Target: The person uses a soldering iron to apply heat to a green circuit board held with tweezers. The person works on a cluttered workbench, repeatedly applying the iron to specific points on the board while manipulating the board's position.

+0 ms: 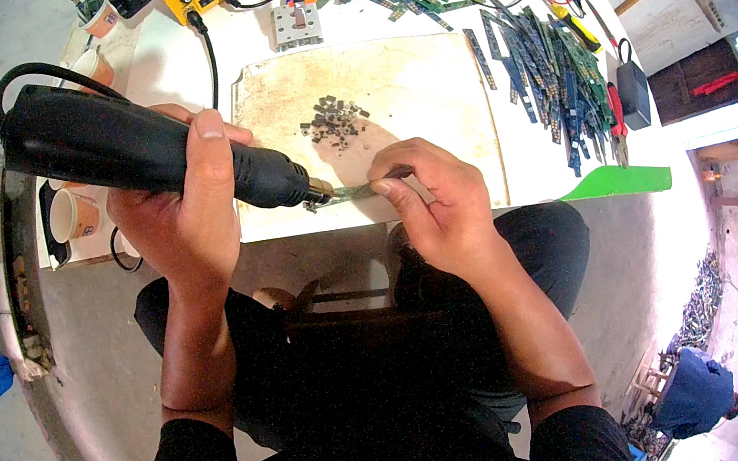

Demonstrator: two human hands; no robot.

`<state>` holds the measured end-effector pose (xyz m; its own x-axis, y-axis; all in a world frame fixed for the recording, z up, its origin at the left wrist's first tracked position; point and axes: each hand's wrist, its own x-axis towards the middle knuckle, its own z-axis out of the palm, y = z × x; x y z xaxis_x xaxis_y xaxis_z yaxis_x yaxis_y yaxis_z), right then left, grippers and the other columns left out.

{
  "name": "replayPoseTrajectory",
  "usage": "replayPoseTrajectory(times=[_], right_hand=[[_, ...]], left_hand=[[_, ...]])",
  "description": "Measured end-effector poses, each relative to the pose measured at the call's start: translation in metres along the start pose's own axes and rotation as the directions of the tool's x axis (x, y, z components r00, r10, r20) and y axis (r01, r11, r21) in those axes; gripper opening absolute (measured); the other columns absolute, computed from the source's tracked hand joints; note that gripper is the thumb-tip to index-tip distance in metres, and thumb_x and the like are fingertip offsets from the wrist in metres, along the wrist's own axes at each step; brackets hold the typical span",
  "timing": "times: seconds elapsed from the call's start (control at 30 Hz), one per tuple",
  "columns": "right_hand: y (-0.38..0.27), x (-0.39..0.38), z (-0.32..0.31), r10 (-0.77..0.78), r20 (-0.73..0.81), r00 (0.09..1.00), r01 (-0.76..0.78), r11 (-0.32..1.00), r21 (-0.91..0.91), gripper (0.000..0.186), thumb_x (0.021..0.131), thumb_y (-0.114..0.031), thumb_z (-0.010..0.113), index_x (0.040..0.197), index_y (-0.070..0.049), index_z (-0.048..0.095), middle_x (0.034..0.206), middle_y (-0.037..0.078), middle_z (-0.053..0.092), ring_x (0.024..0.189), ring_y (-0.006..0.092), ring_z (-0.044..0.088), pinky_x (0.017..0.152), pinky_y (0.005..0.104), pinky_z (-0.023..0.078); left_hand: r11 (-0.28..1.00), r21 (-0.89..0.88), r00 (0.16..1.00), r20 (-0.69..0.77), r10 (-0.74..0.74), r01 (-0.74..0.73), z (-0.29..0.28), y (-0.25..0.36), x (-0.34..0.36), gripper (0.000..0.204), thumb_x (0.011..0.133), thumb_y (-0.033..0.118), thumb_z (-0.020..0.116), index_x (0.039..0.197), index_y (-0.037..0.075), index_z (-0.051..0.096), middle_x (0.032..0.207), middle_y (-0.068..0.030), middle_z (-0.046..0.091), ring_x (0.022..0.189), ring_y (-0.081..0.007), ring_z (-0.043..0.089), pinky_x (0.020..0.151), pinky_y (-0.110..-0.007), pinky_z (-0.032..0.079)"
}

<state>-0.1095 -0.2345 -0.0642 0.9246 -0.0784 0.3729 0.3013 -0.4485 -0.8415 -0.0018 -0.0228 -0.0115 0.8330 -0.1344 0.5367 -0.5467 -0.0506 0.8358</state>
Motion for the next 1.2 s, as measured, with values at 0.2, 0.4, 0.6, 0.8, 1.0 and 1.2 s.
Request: replayPoseTrajectory(times=[0.2,0.4,0.6,0.8,1.0,1.2], right_hand=[[0.0,-0.001,-0.001,0.012,0.018,1.0,-0.011,1.0,-0.013,0.012,0.098,0.006,0.066,0.11,0.004,0.066,0.109,0.015,0.069,0.099,0.0189,0.066,0.09,0.0296,0.052],[-0.001,0.0,-0.003,-0.016,0.025,1.0,0.016,1.0,0.004,0.012,0.097,0.007,0.067,0.109,0.004,0.066,0.109,0.015,0.068,0.1,0.0201,0.065,0.09,0.0301,0.051],[-0.005,0.004,-0.005,-0.094,0.073,0.993,0.098,0.994,-0.048,0.012,0.096,0.007,0.068,0.107,0.004,0.066,0.11,0.016,0.068,0.1,0.021,0.066,0.089,0.0314,0.052],[-0.002,0.001,-0.004,-0.059,0.019,0.998,0.059,0.998,-0.015,0.01,0.098,0.007,0.066,0.107,0.004,0.066,0.108,0.015,0.068,0.099,0.0203,0.066,0.088,0.0303,0.052],[-0.002,0.0,-0.01,-0.006,0.1,0.995,0.0,0.998,0.067,0.008,0.099,0.007,0.065,0.106,0.004,0.066,0.108,0.014,0.068,0.098,0.0185,0.065,0.087,0.0283,0.051],[-0.005,0.001,-0.009,0.048,0.109,0.993,-0.05,0.999,0.018,0.008,0.099,0.007,0.065,0.107,0.004,0.066,0.108,0.013,0.068,0.095,0.0167,0.065,0.085,0.0276,0.052]], left_hand=[[0.999,0.05,1.0,-0.003,-0.003,0.003,-0.002,-0.002,0.001,0.004,0.099,0.004,0.067,0.096,0.001,0.068,0.08,-0.0114,0.076,0.075,-0.0162,0.075,0.075,-0.03,0.06],[0.999,-0.019,1.0,-0.004,0.028,-0.028,-0.003,-0.003,0.002,0.003,0.099,0.003,0.067,0.097,0.0,0.067,0.081,-0.0113,0.077,0.076,-0.0156,0.074,0.075,-0.029,0.059],[0.999,-0.016,1.0,0.004,0.028,-0.028,-0.004,-0.004,0.001,0.003,0.099,0.003,0.067,0.098,0.0,0.067,0.081,-0.0114,0.076,0.077,-0.0158,0.074,0.076,-0.029,0.059],[0.999,-0.021,1.0,0.001,0.025,-0.025,-0.004,-0.003,0.002,0.003,0.099,0.003,0.067,0.1,0.0,0.067,0.08,-0.0111,0.076,0.077,-0.0165,0.075,0.075,-0.031,0.06],[0.999,-0.047,1.0,0.002,0.02,-0.02,-0.008,-0.004,0.003,0.004,0.099,0.004,0.066,0.1,0.0,0.067,0.08,-0.0115,0.076,0.075,-0.0173,0.075,0.073,-0.03,0.06],[0.997,-0.077,1.0,-0.001,0.013,-0.013,-0.007,-0.003,0.002,0.006,0.101,0.007,0.066,0.101,0.0,0.066,0.081,-0.012,0.076,0.074,-0.0162,0.074,0.072,-0.028,0.059]])
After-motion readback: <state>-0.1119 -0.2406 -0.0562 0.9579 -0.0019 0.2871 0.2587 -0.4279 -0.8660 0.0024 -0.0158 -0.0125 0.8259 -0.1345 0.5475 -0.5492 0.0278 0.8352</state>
